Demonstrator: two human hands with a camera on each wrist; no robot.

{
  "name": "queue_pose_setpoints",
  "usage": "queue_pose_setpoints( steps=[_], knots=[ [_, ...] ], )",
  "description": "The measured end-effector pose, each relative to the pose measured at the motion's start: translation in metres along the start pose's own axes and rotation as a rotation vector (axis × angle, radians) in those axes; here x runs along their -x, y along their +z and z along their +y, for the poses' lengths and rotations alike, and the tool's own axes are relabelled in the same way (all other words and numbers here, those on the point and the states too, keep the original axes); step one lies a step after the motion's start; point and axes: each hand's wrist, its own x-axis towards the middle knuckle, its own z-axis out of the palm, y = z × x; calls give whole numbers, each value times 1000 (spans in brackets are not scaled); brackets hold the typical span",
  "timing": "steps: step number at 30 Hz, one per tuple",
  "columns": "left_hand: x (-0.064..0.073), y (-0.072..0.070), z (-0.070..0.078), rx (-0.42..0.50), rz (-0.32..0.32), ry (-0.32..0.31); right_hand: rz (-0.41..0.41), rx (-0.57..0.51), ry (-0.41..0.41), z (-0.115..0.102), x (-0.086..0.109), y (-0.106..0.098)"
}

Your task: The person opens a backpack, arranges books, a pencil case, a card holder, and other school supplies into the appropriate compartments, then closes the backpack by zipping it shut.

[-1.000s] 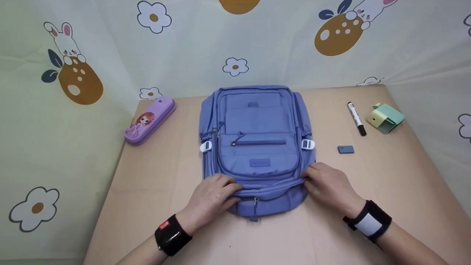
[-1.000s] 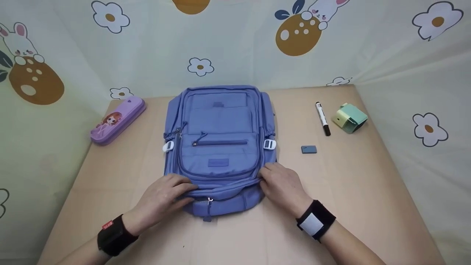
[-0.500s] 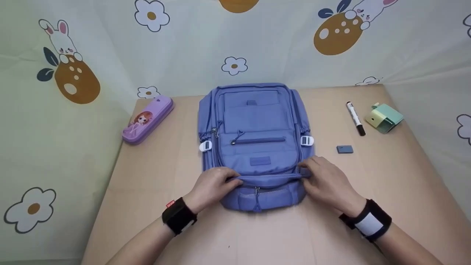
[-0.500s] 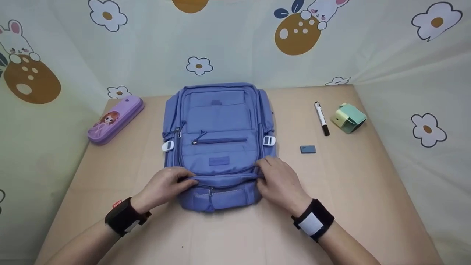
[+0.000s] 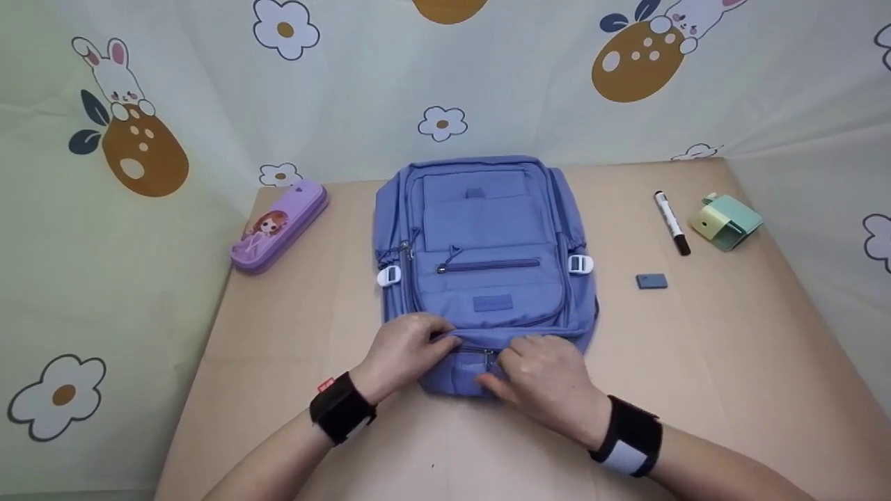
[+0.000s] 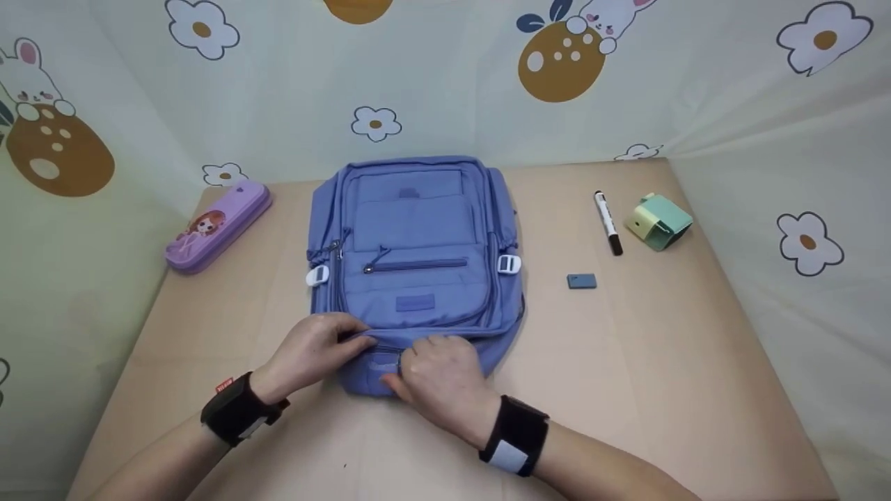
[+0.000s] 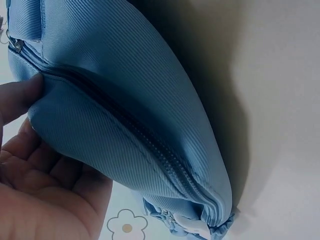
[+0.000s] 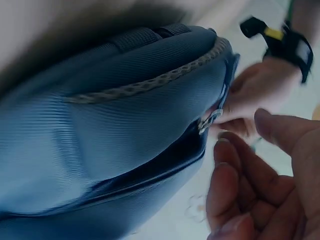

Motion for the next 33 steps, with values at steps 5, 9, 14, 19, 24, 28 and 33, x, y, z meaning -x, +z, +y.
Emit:
queue_pose_setpoints(
  steps=[5,9,14,19,24,28,33],
  knots=[
    [1,1,0,9,-3,2,-32,75,-15,-7,-5,13],
    [0,1,1,22,-12,-3,-24,89,-13,-6,-5,16],
    [-1,1,0,20,-7,-8,-40,96,-1,-2,-3,15],
    [-1,1,0,30,-21,-4,-73,76,33,6,3,9],
    [2,-1,-1,39,-28,-1,-80,82,57,22,15,0],
    [3,-2,-2,47,-28,0,-130,69,148,38,27,-10],
    [4,-2,0,17,-38,24,-206,-16,257,50,39,-13]
  ],
)
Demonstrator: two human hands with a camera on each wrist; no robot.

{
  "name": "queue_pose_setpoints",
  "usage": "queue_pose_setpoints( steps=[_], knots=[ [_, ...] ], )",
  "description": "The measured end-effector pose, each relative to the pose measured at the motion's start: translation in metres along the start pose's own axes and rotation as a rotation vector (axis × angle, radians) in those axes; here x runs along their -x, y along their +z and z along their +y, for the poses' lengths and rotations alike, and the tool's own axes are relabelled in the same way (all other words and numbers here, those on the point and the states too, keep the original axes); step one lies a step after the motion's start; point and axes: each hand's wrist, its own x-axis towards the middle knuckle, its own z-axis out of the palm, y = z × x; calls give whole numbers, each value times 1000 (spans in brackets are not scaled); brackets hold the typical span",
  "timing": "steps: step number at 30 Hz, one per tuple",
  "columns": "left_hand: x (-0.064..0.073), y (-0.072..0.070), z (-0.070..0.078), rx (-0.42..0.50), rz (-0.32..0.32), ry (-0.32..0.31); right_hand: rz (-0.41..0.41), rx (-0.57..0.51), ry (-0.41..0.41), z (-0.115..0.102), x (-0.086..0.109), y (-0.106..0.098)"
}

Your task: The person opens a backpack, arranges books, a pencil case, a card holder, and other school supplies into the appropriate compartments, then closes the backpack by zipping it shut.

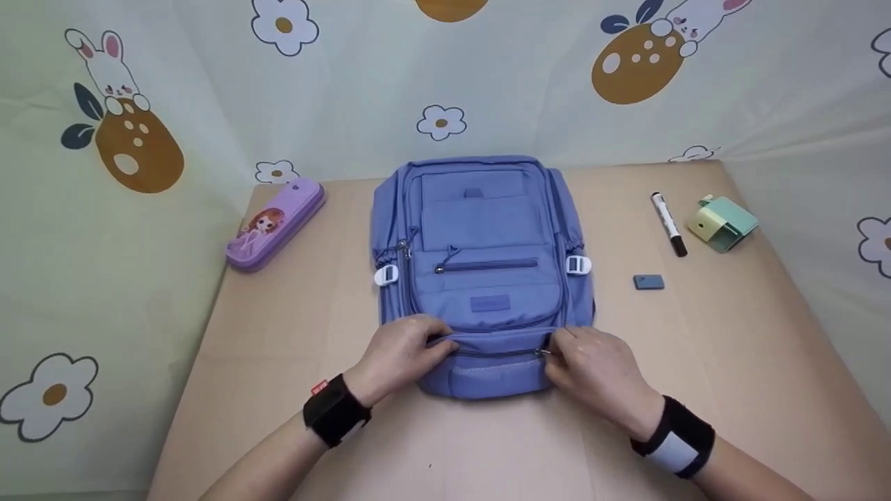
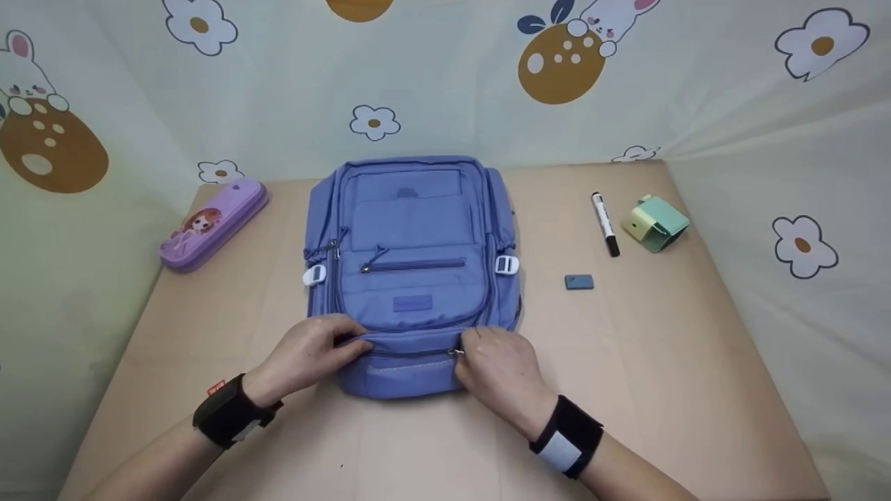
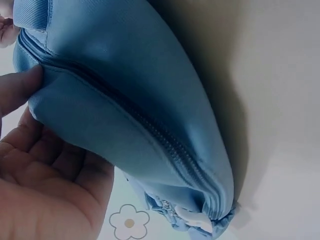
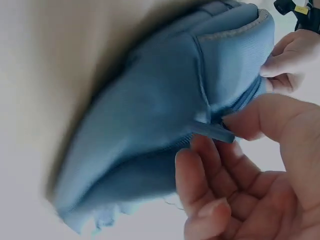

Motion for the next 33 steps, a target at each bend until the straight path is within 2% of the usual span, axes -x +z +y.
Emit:
queue_pose_setpoints(
  steps=[5,10,14,17,20,24,27,33],
  knots=[
    [-2,-1,6,-21,-53,16,19,-71,-5,4,2,7],
    [-7,0,21,-52,-95,53,32,-118,-20,5,4,9],
    [-16,6,38,-121,-99,135,45,-143,-30,5,5,10],
    [-24,12,49,-205,-69,218,82,-142,-54,7,7,10],
    [-30,18,56,-290,-34,266,130,-145,-81,8,9,11],
    [-34,21,60,-366,-30,265,166,-165,-102,8,10,11],
    [-35,21,60,-388,-38,246,166,-177,-97,9,9,10],
    [-36,22,58,-333,-48,197,127,-244,-43,13,13,8]
  ],
)
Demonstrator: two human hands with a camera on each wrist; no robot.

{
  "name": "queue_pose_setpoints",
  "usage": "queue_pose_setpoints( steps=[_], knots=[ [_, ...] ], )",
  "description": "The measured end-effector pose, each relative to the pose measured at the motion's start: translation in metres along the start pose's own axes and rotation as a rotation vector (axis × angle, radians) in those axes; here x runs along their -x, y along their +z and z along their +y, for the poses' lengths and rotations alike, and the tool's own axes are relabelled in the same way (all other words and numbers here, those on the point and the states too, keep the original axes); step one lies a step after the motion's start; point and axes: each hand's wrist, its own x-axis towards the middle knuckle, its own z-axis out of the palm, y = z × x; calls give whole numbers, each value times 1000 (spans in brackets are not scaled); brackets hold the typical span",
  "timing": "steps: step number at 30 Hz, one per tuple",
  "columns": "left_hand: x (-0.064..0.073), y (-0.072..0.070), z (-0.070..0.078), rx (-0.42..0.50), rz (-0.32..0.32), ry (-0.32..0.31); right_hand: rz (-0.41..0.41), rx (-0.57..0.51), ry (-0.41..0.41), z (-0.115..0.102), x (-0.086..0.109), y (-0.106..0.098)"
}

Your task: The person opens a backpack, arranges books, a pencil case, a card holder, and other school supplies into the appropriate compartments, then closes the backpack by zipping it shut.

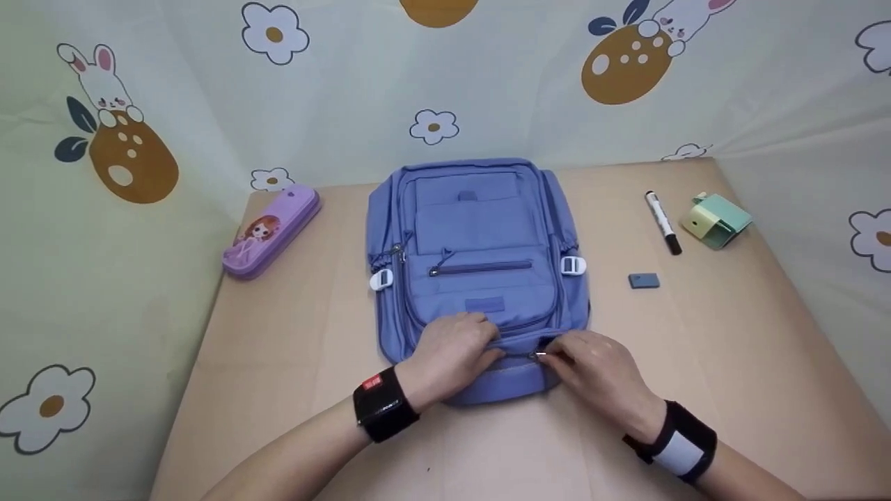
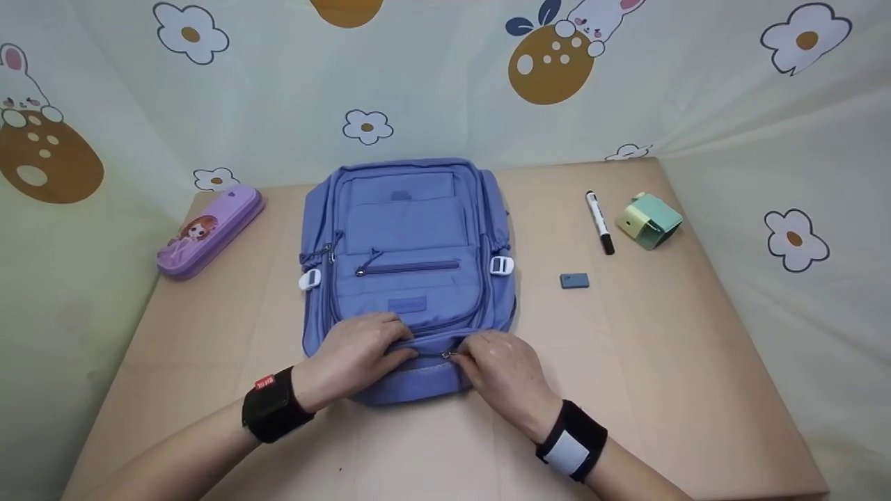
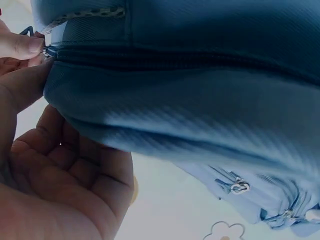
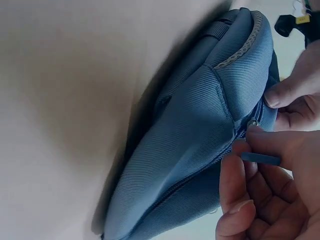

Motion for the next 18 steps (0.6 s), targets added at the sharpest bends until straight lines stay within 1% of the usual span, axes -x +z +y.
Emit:
queue_pose_setpoints(
  steps=[2,5,11,15,18],
  knots=[
    [0,-1,-1,21,-4,-5,-16,-22,23,2,2,-3],
    [0,-2,-1,44,-7,-1,-44,-24,58,9,5,-9],
    [3,-5,-3,74,-25,-7,-81,36,154,29,7,-23],
    [4,-6,-3,68,-37,-6,-106,88,225,39,9,-30],
    [4,-6,-2,51,-43,-3,-115,108,253,44,11,-33]
  ],
)
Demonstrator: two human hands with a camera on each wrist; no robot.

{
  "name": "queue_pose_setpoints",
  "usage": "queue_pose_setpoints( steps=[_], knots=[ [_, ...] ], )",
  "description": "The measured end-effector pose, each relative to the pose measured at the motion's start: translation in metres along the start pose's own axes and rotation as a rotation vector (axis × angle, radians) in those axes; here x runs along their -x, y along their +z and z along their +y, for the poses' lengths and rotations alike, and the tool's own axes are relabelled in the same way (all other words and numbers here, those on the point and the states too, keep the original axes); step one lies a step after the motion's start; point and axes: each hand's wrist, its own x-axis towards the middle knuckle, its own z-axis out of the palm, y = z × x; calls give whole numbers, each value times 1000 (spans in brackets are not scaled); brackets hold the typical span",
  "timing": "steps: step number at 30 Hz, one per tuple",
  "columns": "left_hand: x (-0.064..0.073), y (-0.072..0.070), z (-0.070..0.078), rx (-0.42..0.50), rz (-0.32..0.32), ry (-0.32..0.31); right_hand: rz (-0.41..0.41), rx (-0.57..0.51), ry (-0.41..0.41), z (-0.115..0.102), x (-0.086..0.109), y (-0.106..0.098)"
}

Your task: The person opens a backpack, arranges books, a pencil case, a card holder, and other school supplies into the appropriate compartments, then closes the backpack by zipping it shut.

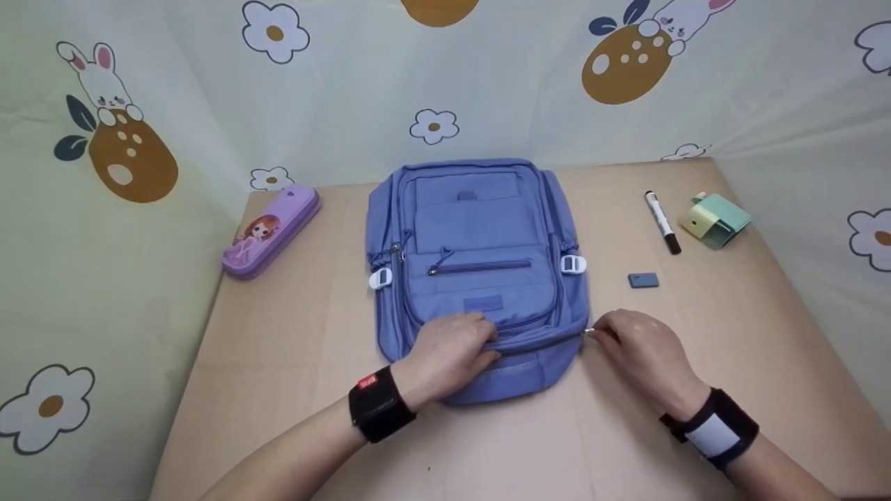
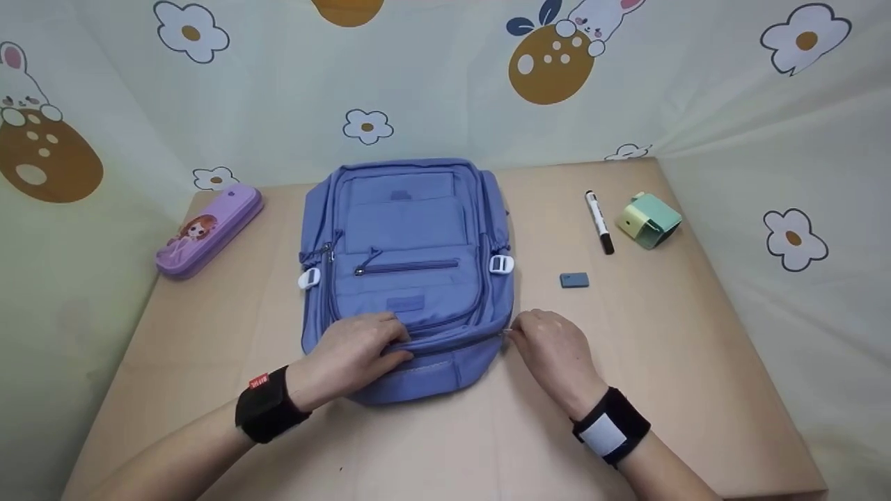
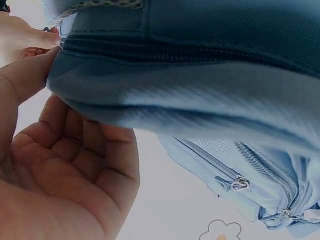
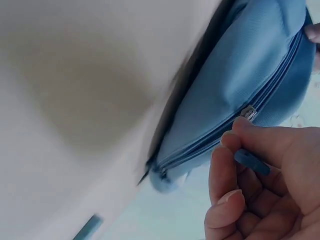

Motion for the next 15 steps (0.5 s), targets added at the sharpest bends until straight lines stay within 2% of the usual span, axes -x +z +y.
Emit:
queue_pose_setpoints(
  steps=[7,15],
  knots=[
    [-6,-4,7,-73,-46,12,25,7,3,4,1,0],
    [-26,-7,29,-120,-86,16,51,8,-2,2,1,0]
  ],
)
